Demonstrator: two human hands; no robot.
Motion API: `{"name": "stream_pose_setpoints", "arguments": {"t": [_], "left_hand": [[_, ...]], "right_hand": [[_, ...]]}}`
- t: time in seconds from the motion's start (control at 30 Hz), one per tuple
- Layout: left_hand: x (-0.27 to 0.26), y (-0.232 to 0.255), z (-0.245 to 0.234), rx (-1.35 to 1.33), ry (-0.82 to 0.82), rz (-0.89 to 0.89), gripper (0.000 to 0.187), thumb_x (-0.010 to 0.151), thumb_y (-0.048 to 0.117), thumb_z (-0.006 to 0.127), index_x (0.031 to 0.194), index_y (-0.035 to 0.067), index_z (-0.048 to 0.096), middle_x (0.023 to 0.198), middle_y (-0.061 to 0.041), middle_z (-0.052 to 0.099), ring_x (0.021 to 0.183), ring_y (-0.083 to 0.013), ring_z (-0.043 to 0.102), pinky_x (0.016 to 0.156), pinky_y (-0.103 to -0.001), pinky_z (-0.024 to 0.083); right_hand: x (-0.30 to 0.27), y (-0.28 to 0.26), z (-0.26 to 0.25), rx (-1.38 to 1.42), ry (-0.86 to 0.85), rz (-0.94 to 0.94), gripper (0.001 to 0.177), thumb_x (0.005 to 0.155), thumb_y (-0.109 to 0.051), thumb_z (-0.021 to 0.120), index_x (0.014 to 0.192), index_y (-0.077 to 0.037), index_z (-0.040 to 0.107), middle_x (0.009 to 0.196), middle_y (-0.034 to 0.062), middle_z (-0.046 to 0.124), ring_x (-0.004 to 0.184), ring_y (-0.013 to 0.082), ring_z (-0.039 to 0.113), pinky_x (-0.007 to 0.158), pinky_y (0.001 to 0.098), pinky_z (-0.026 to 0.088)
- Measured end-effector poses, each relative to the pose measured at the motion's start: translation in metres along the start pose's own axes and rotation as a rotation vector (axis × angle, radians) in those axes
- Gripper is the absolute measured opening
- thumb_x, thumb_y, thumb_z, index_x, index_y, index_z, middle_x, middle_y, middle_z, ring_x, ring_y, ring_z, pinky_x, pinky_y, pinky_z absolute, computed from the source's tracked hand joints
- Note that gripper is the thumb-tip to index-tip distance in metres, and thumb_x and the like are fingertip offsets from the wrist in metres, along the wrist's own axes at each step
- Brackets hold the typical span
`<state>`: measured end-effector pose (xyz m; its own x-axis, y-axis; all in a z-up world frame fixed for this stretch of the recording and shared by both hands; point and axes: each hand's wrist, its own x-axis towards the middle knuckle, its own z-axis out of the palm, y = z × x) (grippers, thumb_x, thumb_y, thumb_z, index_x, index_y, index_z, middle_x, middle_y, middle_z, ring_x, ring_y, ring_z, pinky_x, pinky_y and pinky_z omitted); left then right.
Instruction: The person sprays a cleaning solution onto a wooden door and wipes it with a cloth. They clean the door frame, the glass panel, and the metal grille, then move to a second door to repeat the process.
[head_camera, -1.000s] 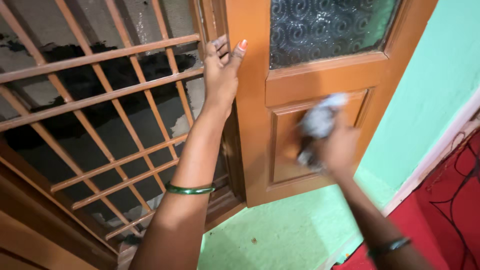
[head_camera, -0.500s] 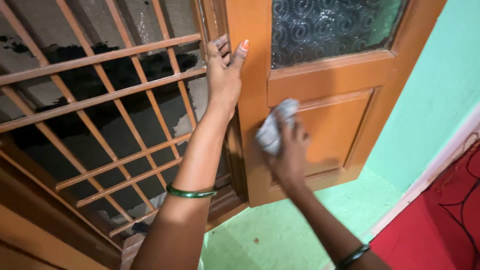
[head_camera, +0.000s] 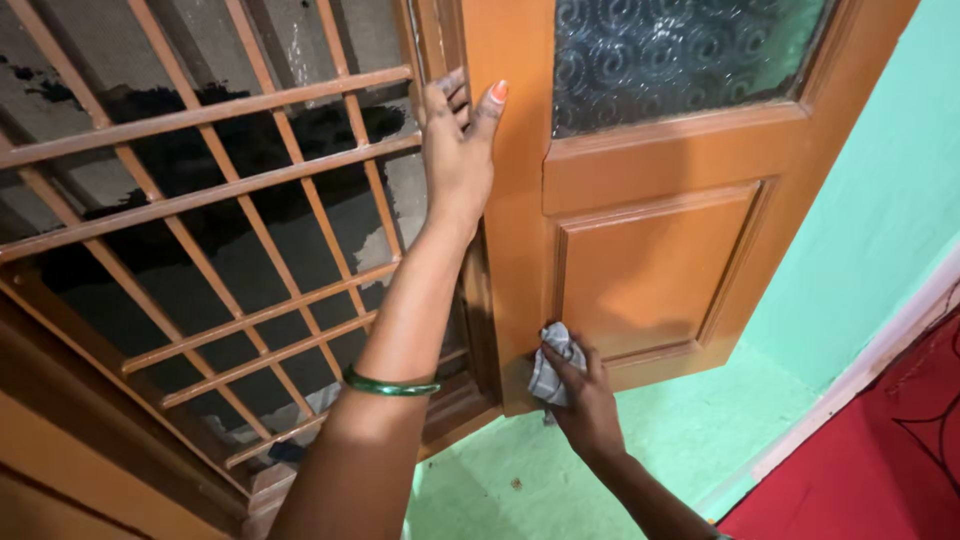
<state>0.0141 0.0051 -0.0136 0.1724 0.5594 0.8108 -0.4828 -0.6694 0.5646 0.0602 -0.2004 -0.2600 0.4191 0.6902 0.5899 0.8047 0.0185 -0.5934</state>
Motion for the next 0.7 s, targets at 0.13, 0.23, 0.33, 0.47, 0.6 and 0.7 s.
{"name": "stream_pose_setpoints", "arguments": {"t": [0.13,0.23,0.33,0.47,0.6,0.7], "left_hand": [[-0.003,-0.003,-0.001,0.015,0.004,0.063,0.054,0.103,0.032,0.067,0.136,-0.004,0.044,0.136,-0.017,0.057,0.123,-0.0217,0.063,0.107,-0.032,0.053],[-0.004,-0.005,0.000,0.082,0.039,0.065,0.054,0.103,0.032,0.067,0.137,-0.004,0.046,0.136,-0.017,0.055,0.122,-0.0220,0.063,0.106,-0.033,0.053],[-0.004,-0.007,0.001,0.073,0.057,0.048,0.055,0.101,0.033,0.068,0.136,-0.005,0.047,0.136,-0.017,0.052,0.120,-0.0220,0.064,0.105,-0.033,0.053],[-0.001,-0.005,0.001,0.052,0.051,0.070,0.056,0.102,0.035,0.068,0.136,-0.005,0.046,0.138,-0.018,0.051,0.123,-0.0227,0.063,0.108,-0.034,0.053],[-0.004,-0.003,-0.002,0.154,0.048,0.024,0.056,0.102,0.036,0.066,0.138,-0.003,0.046,0.139,-0.018,0.049,0.124,-0.0230,0.063,0.108,-0.034,0.052],[-0.007,-0.005,0.001,0.132,0.058,0.053,0.057,0.103,0.036,0.065,0.140,-0.003,0.045,0.141,-0.018,0.051,0.125,-0.0234,0.062,0.109,-0.034,0.052]], "right_hand": [[0.030,-0.017,-0.015,0.089,0.121,-0.049,0.077,0.070,-0.003,0.084,0.140,-0.022,0.059,0.151,0.0193,0.041,0.133,0.0411,0.049,0.106,0.0461,0.047],[0.068,-0.037,-0.033,0.039,0.288,-0.174,0.078,0.069,0.002,0.081,0.141,-0.020,0.059,0.149,0.0193,0.044,0.136,0.0431,0.046,0.112,0.0487,0.042],[0.085,-0.043,-0.042,-0.028,0.261,-0.147,0.082,0.069,0.002,0.081,0.144,-0.021,0.057,0.156,0.0167,0.043,0.131,0.0423,0.046,0.110,0.0482,0.043],[0.059,-0.032,-0.030,-0.129,0.234,-0.267,0.095,0.054,-0.001,0.083,0.143,-0.019,0.055,0.156,0.0133,0.043,0.130,0.0451,0.043,0.109,0.0508,0.040],[0.025,-0.013,-0.025,-0.145,0.083,-0.227,0.092,0.057,0.002,0.081,0.143,-0.022,0.055,0.155,0.0104,0.044,0.129,0.0423,0.045,0.109,0.0489,0.041],[0.034,-0.006,-0.032,-0.146,0.064,-0.215,0.090,0.059,0.004,0.080,0.142,-0.021,0.057,0.153,0.0111,0.045,0.130,0.0425,0.045,0.108,0.0508,0.041]]}}
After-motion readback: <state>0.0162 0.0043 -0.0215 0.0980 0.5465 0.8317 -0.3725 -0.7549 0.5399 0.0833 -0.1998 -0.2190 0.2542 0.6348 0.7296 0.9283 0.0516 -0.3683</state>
